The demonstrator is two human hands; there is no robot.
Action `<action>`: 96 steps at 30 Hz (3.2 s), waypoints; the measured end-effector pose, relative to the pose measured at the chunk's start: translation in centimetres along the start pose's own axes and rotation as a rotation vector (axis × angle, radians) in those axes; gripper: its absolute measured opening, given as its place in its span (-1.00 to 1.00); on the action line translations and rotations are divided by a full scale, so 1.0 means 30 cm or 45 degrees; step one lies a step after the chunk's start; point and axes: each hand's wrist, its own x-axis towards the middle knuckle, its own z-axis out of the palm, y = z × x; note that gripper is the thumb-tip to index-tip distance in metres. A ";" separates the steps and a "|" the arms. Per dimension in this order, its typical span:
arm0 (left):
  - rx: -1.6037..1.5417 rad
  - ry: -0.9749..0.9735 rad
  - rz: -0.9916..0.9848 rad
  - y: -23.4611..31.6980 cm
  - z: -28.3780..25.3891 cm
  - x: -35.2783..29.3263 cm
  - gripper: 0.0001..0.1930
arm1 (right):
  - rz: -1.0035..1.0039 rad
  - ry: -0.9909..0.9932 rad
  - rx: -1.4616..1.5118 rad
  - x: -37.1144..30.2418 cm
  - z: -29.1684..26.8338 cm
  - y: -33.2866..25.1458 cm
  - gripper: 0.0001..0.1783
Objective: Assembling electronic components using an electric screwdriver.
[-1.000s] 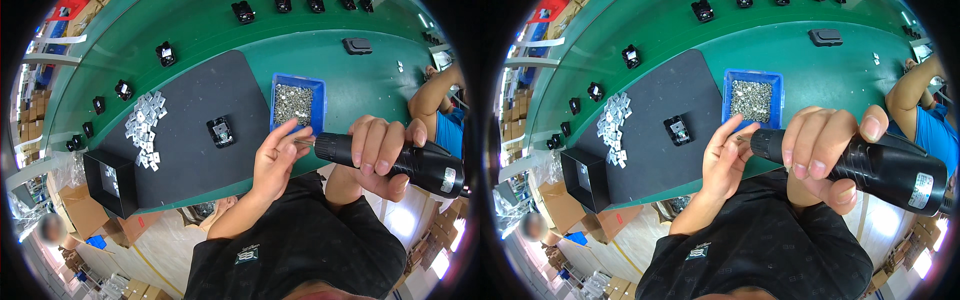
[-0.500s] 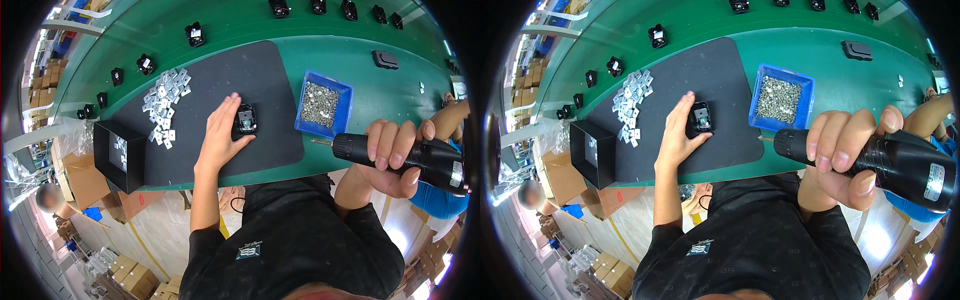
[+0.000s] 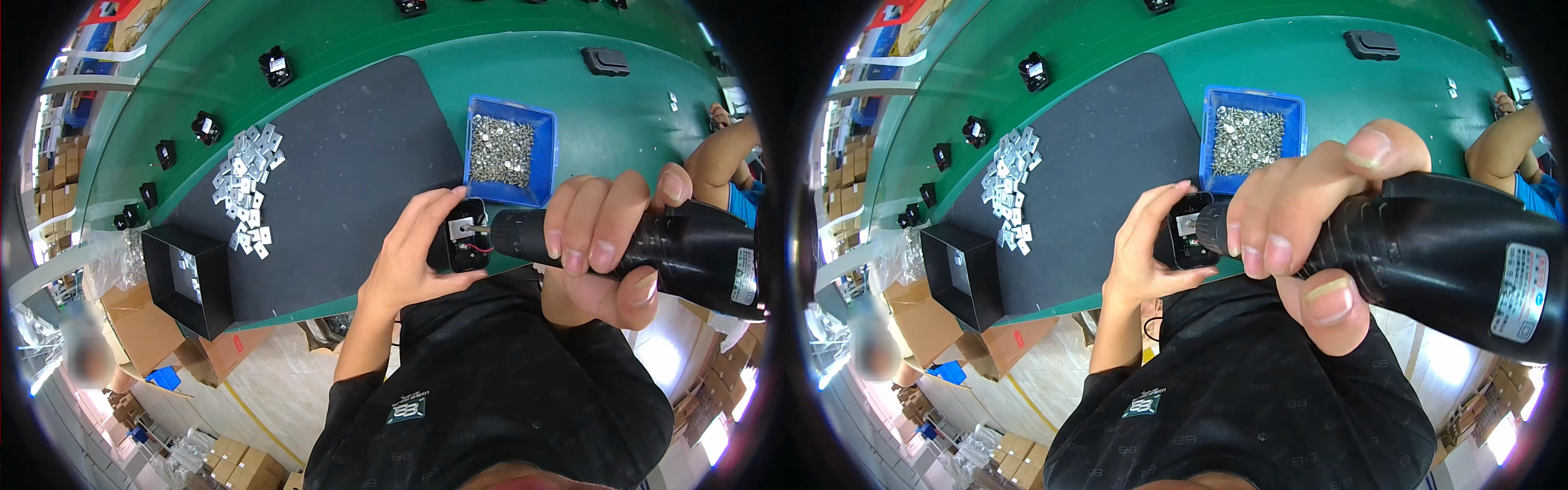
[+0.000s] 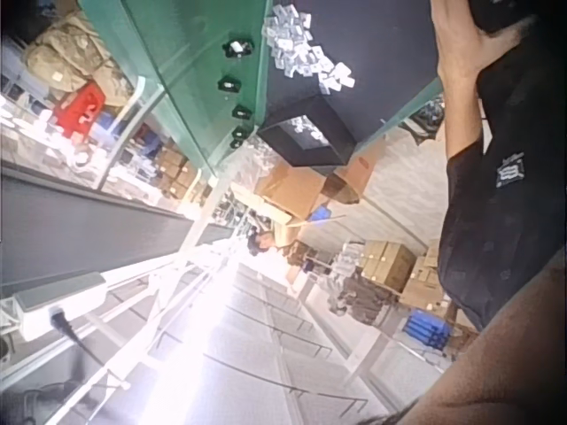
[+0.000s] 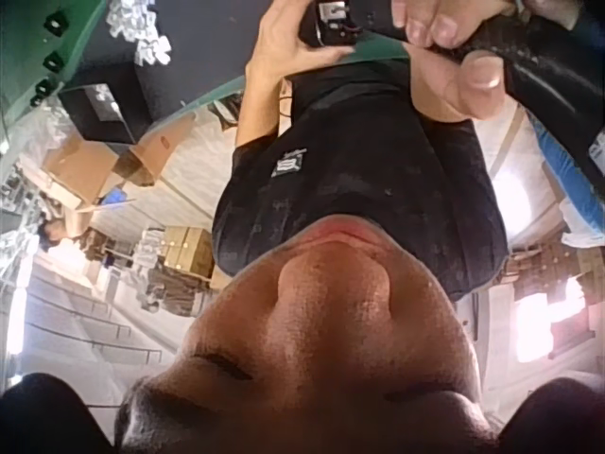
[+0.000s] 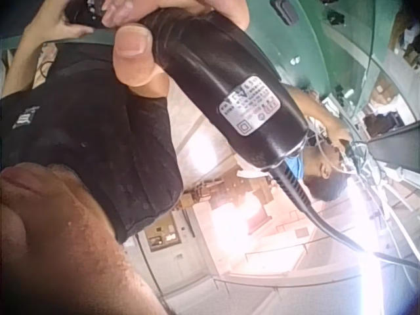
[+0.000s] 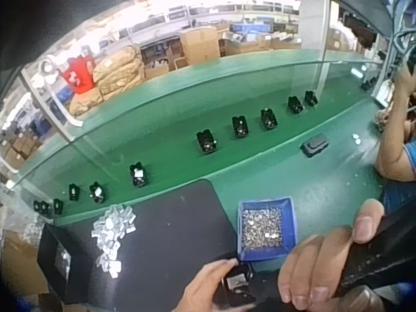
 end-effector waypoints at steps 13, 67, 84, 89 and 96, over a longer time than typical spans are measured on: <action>-0.091 0.014 -0.003 -0.002 0.014 0.011 -0.10 | 0.041 0.214 -0.012 -0.023 0.004 0.020 -0.21; 0.449 0.160 0.299 0.001 0.042 0.015 -0.80 | -0.049 0.205 0.234 -0.030 -0.041 0.027 -0.38; 0.458 0.122 0.251 0.004 0.053 0.023 -0.86 | 0.026 0.230 0.128 -0.043 -0.047 0.011 -0.26; 0.472 0.142 0.251 0.006 0.054 0.024 -0.83 | 0.031 0.218 0.106 -0.044 -0.050 0.018 -0.26; 0.437 0.135 0.265 -0.002 0.040 0.016 -0.76 | 0.029 0.244 0.084 -0.045 -0.048 0.021 -0.28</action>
